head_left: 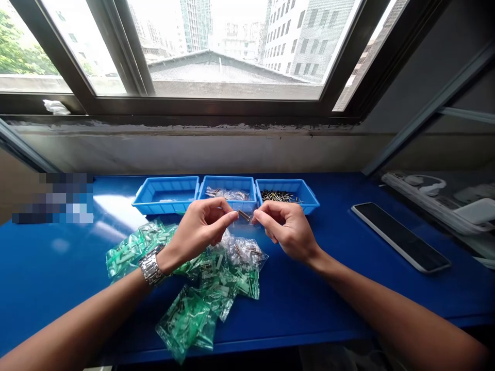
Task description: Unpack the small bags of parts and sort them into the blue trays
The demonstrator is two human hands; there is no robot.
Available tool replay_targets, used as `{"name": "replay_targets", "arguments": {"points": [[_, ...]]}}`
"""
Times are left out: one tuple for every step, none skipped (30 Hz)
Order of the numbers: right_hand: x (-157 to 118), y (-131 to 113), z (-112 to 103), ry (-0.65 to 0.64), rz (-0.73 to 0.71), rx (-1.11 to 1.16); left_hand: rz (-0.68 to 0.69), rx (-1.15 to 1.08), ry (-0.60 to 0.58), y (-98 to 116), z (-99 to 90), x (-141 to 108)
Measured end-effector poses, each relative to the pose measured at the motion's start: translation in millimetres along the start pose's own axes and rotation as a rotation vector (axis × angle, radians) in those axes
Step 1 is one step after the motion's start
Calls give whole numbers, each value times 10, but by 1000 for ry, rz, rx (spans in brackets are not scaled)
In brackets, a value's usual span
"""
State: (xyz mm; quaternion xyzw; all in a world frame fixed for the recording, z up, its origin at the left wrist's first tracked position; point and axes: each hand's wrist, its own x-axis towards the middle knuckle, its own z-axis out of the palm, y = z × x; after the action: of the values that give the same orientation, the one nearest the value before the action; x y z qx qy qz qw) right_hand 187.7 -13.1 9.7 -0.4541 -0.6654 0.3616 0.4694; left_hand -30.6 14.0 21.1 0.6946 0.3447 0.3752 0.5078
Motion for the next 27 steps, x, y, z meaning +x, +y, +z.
{"name": "replay_targets", "arguments": {"points": [[1,-4,0,4,-1,-3,-9,4,1,-1,0,-1],[2,-8,0,8,-1,-6,-17,6,2,0,1,-2],[2,-13,1,11,-4,-9,-22,8,4,2,2,-3],[3,-17,3,14,-6,-11,-23,10,7,4,2,-5],[3,-19,5,17,-9,-11,-21,13,11,5,2,-7],[4,-20,7,22,-12,-11,-18,16,15,5,2,-9],[4,-19,9,29,-18,-13,-15,18,20,4,2,-11],[5,-15,12,38,-26,-20,-13,19,23,2,2,-14],[5,-9,15,49,-36,-31,-13,19,25,-2,2,-17],[5,-1,17,62,-47,-42,-12,19,28,-8,3,-18],[4,10,20,76,-53,-47,-10,17,31,-14,3,-20],[2,21,22,83,-55,-40,-4,14,36,-21,4,-20],[-1,33,24,85,-52,-23,8,9,42,-29,5,-19],[-5,43,25,82,-52,3,29,6,48,-37,7,-18],[-10,52,25,76,-52,28,58,9,57,-46,8,-16],[-14,58,25,73,-58,46,97,22,71,-54,9,-14],[-19,61,23,76,-72,53,141,48,92,-63,10,-13],[-23,61,20,84,-90,46,185,81,115,-73,10,-13],[-26,59,17,95,-110,32,226,115,140,-82,10,-14],[-27,55,13,104,-132,17,261,145,161,-91,9,-16],[-28,51,9,109,-153,3,286,167,173,-99,7,-18],[-27,46,5,109,-170,-9,303,180,176,-105,5,-20],[-25,42,1,106,-177,-21,314,188,176,-110,3,-21],[-21,39,-4,106,-181,-31,321,198,177,-111,0,-22],[-18,37,-8,107,-178,-37,325,213,185,-109,-3,-22],[-13,35,-11,103,-170,-40,323,229,189,-102,-6,-21],[-10,35,-15,94,-160,-34,311,238,183,-91,-8,-21]]}}
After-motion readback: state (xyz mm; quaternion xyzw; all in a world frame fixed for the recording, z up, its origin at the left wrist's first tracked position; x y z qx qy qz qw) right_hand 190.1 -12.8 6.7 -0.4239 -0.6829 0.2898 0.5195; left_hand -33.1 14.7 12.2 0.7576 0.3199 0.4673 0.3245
